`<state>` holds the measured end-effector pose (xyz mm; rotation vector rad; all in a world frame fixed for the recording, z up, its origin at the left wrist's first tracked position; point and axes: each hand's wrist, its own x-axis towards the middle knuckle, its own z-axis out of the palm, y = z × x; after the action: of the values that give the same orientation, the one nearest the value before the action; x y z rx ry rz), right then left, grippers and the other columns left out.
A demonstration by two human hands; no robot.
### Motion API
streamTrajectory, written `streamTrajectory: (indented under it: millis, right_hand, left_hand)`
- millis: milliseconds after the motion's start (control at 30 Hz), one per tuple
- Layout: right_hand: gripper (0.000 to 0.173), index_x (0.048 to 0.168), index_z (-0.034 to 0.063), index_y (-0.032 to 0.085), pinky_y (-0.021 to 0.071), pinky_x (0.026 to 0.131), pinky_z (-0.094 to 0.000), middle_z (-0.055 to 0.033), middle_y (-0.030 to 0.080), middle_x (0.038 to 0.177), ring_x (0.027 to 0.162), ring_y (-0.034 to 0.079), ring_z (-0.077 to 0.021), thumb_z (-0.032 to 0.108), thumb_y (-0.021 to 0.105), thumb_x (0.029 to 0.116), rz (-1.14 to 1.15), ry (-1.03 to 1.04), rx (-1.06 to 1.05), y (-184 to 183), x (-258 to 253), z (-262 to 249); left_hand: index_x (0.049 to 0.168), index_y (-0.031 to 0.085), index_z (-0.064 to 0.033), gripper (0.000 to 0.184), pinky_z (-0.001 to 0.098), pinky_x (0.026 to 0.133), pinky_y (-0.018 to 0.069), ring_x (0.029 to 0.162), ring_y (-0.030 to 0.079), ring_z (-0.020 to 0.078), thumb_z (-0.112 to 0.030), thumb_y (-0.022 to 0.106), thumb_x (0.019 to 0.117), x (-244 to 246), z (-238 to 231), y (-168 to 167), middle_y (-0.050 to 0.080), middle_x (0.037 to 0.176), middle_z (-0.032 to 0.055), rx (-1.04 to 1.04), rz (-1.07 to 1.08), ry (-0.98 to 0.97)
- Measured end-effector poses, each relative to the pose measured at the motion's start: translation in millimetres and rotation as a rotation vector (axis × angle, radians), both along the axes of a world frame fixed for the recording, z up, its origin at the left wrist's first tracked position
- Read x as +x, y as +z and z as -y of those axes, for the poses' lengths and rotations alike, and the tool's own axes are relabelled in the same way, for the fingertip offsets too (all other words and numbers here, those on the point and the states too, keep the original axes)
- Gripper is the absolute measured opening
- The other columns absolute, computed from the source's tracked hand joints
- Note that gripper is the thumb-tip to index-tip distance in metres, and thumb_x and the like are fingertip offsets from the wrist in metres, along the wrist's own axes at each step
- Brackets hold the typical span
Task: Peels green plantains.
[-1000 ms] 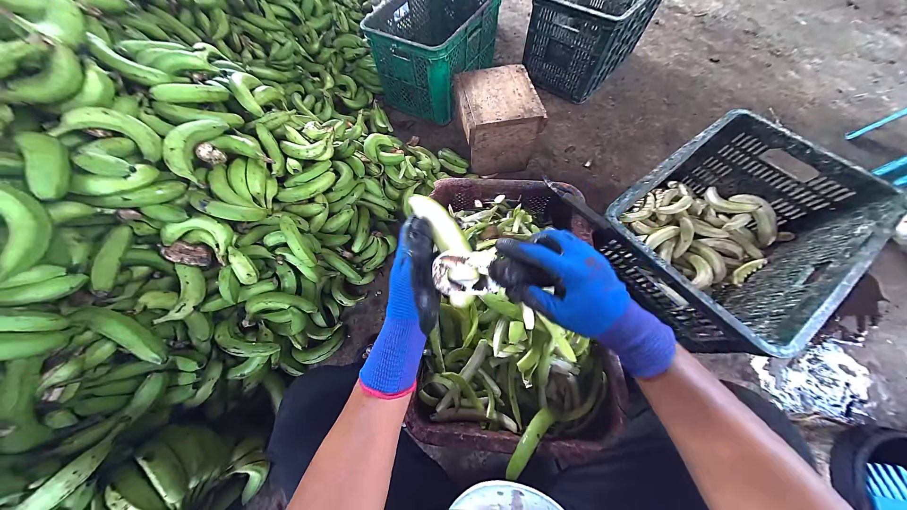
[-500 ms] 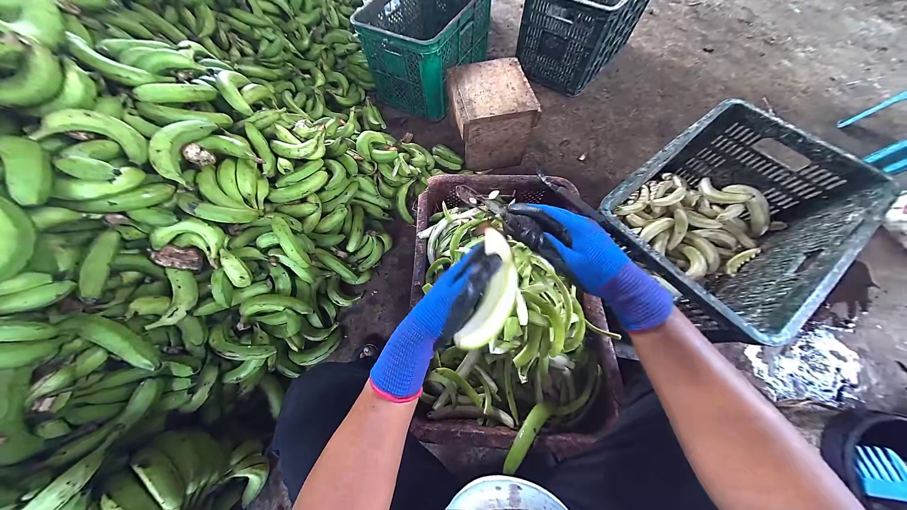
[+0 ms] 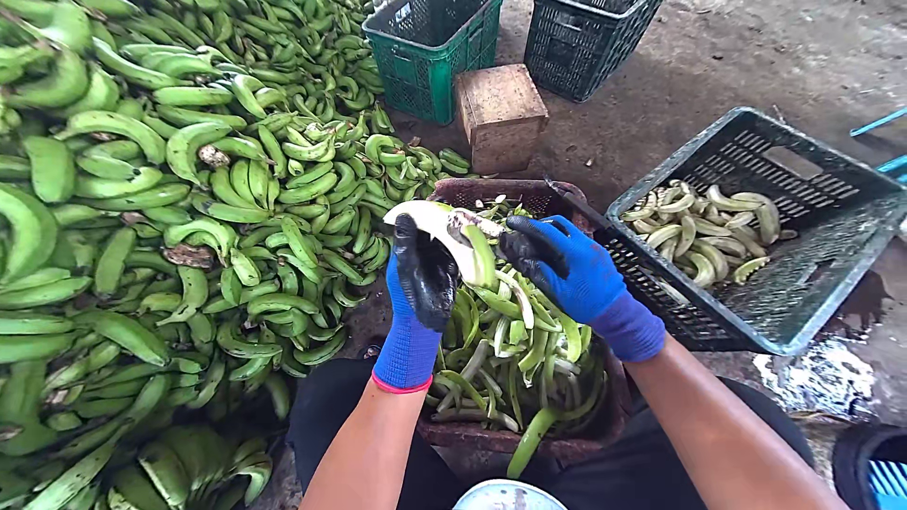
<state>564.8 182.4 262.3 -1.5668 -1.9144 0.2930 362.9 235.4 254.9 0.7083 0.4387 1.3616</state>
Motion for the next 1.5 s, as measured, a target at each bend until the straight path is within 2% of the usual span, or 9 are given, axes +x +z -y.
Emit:
streamTrajectory:
  millis: [200, 333, 400, 633, 900, 1000, 1167, 1333, 1500]
  right_hand:
    - [0.053, 0.137, 0.0147, 0.066, 0.0527, 0.084, -0.0566, -0.0175, 0.067, 0.118, 0.105, 0.065, -0.0362, 0.035, 0.067, 0.088, 0.058, 0.054, 0.059, -0.4, 15.5, -3.1]
    - [0.042, 0.143, 0.0171, 0.061, 0.0539, 0.094, -0.0541, -0.0107, 0.069, 0.125, 0.109, 0.068, -0.0264, 0.032, 0.05, 0.1054, -0.058, 0.0, -0.242, 5.8, 20.3, -9.0]
    - [0.041, 0.132, 0.0096, 0.065, 0.0538, 0.072, -0.0433, -0.0102, 0.071, 0.097, 0.077, 0.065, -0.0189, 0.032, 0.038, 0.112, -0.167, -0.062, -0.473, 16.9, 17.5, -12.5]
    - [0.05, 0.146, 0.016, 0.058, 0.0536, 0.091, -0.0594, -0.0152, 0.069, 0.123, 0.108, 0.068, -0.0324, 0.031, 0.063, 0.0984, -0.036, 0.006, -0.185, -6.2, 14.9, -4.5]
    - [0.047, 0.123, 0.0201, 0.076, 0.0527, 0.079, -0.0527, -0.0169, 0.071, 0.109, 0.098, 0.068, -0.0361, 0.045, 0.071, 0.0833, 0.263, 0.197, 0.355, -19.3, 9.1, 5.5]
    - [0.05, 0.126, 0.017, 0.074, 0.0527, 0.077, -0.0554, -0.0196, 0.07, 0.111, 0.098, 0.068, -0.0388, 0.041, 0.07, 0.0831, 0.242, 0.157, 0.307, -15.6, 7.6, 6.6]
    - [0.045, 0.145, 0.0186, 0.058, 0.0556, 0.086, -0.0557, -0.0131, 0.07, 0.119, 0.102, 0.069, -0.0291, 0.029, 0.057, 0.1021, -0.069, 0.0, -0.207, 1.9, 6.9, 3.4]
    - [0.048, 0.141, 0.0158, 0.06, 0.0534, 0.082, -0.0537, -0.0171, 0.07, 0.111, 0.09, 0.068, -0.0289, 0.044, 0.035, 0.111, -0.275, -0.229, -0.509, 1.6, 31.7, -18.0]
    - [0.075, 0.152, 0.0123, 0.046, 0.0569, 0.086, -0.0563, -0.0172, 0.07, 0.121, 0.102, 0.07, -0.0311, 0.022, 0.08, 0.0868, -0.248, -0.091, -0.231, -1.0, 1.2, -2.5]
  left_hand:
    - [0.121, 0.062, -0.0225, 0.042, 0.0217, 0.063, 0.0557, 0.076, 0.065, 0.0022, -0.048, 0.031, 0.1094, -2.2, 9.6, 10.2, 0.067, 0.092, -0.0048, -0.078, -0.553, -0.071]
    - [0.149, 0.047, -0.0123, 0.048, 0.0371, 0.088, 0.0542, 0.099, 0.064, 0.0137, -0.036, 0.031, 0.1102, -4.0, 11.6, 7.0, 0.065, 0.121, 0.0105, 0.139, -0.996, -0.227]
    - [0.148, 0.048, -0.0038, 0.048, 0.0381, 0.093, 0.0518, 0.102, 0.064, 0.0161, -0.028, 0.034, 0.1094, 2.1, 16.0, 10.5, 0.066, 0.122, 0.0159, 0.249, -1.057, -0.332]
    - [0.149, 0.049, -0.015, 0.049, 0.0393, 0.084, 0.0538, 0.095, 0.064, 0.0172, -0.041, 0.043, 0.1078, -4.1, 3.6, -3.5, 0.066, 0.12, 0.0117, -0.046, -0.987, -0.133]
    - [0.111, 0.063, -0.0162, 0.038, 0.0237, 0.059, 0.0576, 0.069, 0.066, 0.0099, -0.044, 0.037, 0.1069, -17.1, -6.1, -4.8, 0.066, 0.086, 0.0017, -0.377, -0.062, -0.314]
    - [0.11, 0.063, -0.018, 0.037, 0.0241, 0.059, 0.0574, 0.07, 0.066, 0.0077, -0.043, 0.035, 0.108, -12.5, 0.7, 2.4, 0.067, 0.084, -0.0004, -0.335, -0.171, -0.246]
    - [0.149, 0.046, -0.0173, 0.042, 0.0214, 0.085, 0.0536, 0.098, 0.062, 0.0002, -0.03, 0.033, 0.1105, -3.4, 24.4, 13.5, 0.064, 0.12, -0.002, 0.06, -0.683, -0.13]
    - [0.154, 0.041, -0.025, 0.047, 0.027, 0.069, 0.0555, 0.081, 0.064, 0.01, -0.034, 0.028, 0.1096, -0.7, 12.2, 2.8, 0.067, 0.111, 0.0025, 0.115, -0.733, -0.156]
    - [0.161, 0.027, -0.0235, 0.052, 0.0389, 0.088, 0.0568, 0.108, 0.065, 0.0166, -0.03, 0.035, 0.1097, 20.6, 15.0, -12.7, 0.055, 0.142, 0.0096, 0.012, -0.752, -0.169]
